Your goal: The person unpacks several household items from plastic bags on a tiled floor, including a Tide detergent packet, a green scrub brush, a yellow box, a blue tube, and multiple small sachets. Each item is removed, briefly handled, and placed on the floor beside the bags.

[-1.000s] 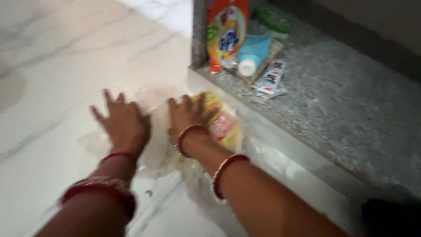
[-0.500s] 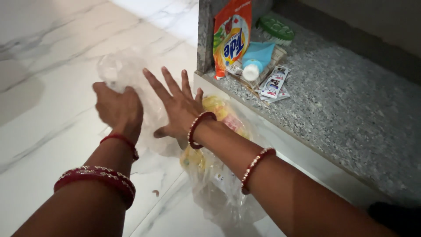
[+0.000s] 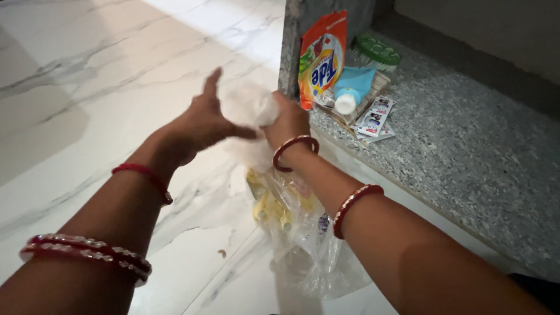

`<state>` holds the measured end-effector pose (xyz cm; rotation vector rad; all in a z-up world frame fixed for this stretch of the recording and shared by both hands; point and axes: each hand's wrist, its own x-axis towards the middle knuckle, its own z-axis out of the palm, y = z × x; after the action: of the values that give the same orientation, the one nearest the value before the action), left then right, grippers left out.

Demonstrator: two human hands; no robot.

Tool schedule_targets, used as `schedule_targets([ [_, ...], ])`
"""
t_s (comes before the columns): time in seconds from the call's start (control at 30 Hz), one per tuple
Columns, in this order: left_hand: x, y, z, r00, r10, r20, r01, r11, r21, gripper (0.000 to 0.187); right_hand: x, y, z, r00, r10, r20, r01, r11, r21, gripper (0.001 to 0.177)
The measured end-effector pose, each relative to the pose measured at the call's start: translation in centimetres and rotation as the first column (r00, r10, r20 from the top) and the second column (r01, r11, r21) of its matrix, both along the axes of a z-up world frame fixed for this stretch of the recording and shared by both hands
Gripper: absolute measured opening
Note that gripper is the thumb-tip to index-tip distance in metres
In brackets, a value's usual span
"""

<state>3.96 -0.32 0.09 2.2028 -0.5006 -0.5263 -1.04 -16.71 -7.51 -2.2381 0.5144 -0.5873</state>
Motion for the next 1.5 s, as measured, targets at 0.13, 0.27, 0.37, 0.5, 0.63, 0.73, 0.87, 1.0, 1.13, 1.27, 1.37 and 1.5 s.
schedule_targets([
  [0.13,-0.9,1.0,-1.8,0.969,-0.030,0.246,0.025,0.999,0.021,0.125,1.4,-0.2,-0.3,0.958,0.285,0.024,-0.256,0.815,0.520,0.061],
  [0.27,-1.0,4.5,-4.9,0.964,0.266,0.017,-0.260,0.954,-0.148,0.086,-0.6,0.3,1.7,0.844,0.513,-0.158,-0.281,0.673,0.684,0.097],
  [0.37,-0.9,6.8,-6.4,0.871,0.489,0.034,-0.490,0.871,0.038,0.076,-2.1,1.2,2.6,0.805,0.305,-0.508,-0.374,0.927,-0.037,0.113],
  [0.5,-1.2,7.5,-7.8,0.845,0.521,0.117,-0.533,0.837,0.124,0.076,-3.4,3.0,2.2,0.548,0.085,-0.832,-0.480,0.847,-0.229,0.101],
  [0.63,-1.4,5.5,-8.9,0.834,0.515,0.196,-0.546,0.821,0.169,0.086,-2.9,5.2,0.9,0.544,-0.020,-0.839,-0.416,0.861,-0.291,0.084],
  [0.73,-2.1,3.8,-9.3,0.831,0.500,0.245,-0.539,0.832,0.131,0.095,-3.1,6.5,-0.2,0.627,-0.062,-0.776,-0.420,0.812,-0.404,0.085],
  [0.87,-3.1,2.0,-9.3,0.839,0.486,0.245,-0.517,0.853,0.078,0.104,-3.5,5.9,-0.7,0.751,0.025,-0.659,-0.413,0.797,-0.440,0.073],
  [1.0,-3.5,1.1,-9.6,0.834,0.412,0.367,-0.485,0.865,0.131,0.101,-5.1,3.1,-0.4,0.841,0.117,-0.528,-0.361,0.848,-0.387,0.046],
  [1.13,-3.3,0.9,-10.2,0.860,0.284,0.424,-0.414,0.874,0.255,0.084,-7.8,0.0,-0.5,0.947,0.228,-0.228,-0.300,0.879,-0.369,0.045],
  [1.27,-3.6,-0.3,-11.2,0.918,0.276,0.285,-0.346,0.909,0.234,0.084,-8.9,-1.9,0.1,0.968,0.245,-0.049,-0.248,0.917,-0.314,0.042],
  [1.37,-3.1,-2.1,-12.8,0.992,0.081,0.101,-0.103,0.967,0.234,0.095,-9.2,-2.5,0.5,0.976,0.218,0.005,-0.206,0.927,-0.313,0.043],
  [1.5,-1.8,-2.5,-15.3,0.981,-0.086,-0.175,0.129,0.958,0.255,0.080,-9.0,-2.2,0.3,0.977,0.210,0.027,-0.191,0.931,-0.311,0.043],
])
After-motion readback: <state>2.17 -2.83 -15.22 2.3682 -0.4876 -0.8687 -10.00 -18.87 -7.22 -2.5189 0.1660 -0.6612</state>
